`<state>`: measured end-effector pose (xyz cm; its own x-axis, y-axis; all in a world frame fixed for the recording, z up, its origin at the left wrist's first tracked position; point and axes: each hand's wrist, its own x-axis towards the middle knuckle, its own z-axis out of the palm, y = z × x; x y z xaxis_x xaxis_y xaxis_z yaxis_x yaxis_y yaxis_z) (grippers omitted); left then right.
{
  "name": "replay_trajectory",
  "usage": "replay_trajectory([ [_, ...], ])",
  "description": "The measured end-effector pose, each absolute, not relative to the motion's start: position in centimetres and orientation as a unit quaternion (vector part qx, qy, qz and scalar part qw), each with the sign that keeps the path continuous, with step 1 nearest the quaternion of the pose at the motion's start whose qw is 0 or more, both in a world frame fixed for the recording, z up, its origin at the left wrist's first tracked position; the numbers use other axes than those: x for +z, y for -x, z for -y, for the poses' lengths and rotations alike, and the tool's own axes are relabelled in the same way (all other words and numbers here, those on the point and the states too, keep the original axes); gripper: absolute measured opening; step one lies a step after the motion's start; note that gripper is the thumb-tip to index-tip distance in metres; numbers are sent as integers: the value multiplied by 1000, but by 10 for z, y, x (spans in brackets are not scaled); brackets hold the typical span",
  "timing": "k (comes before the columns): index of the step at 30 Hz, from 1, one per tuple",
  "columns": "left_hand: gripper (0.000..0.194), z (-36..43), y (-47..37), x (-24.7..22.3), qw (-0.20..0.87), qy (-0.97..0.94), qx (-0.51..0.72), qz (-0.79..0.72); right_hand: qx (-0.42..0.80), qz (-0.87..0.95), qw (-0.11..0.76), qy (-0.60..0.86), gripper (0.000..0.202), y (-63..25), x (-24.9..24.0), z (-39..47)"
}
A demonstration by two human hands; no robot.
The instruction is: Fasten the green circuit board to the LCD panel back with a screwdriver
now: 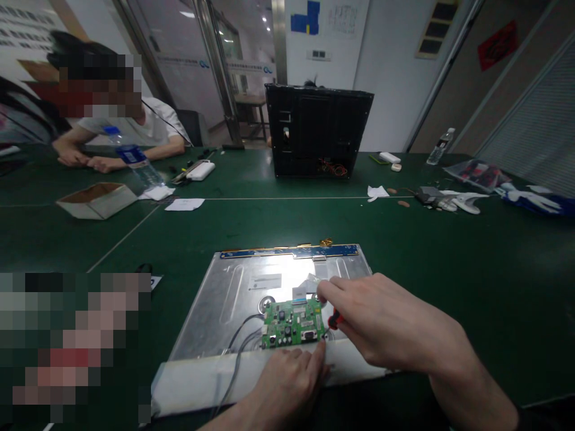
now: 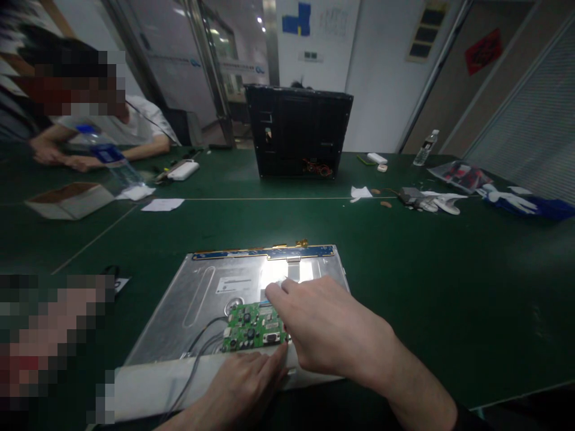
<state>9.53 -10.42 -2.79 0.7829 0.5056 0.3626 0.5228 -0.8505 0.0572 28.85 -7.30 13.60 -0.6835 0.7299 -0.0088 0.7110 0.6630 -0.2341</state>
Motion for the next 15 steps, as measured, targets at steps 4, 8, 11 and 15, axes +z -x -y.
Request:
replay_trajectory([
  [4, 30, 105, -96, -29, 26, 943, -190, 273, 102, 903, 33, 416, 20, -288, 136, 72],
  [8, 28, 106, -95, -29, 24, 944, -186, 272, 104, 895, 29, 434, 20, -286, 136, 71],
  [11, 28, 106, -95, -28, 25, 945, -181, 271, 115, 897, 35, 424, 17, -286, 137, 72],
  [15, 27, 106, -95, -28, 21, 945, -181, 273, 117, 907, 30, 403, 19, -288, 138, 73],
])
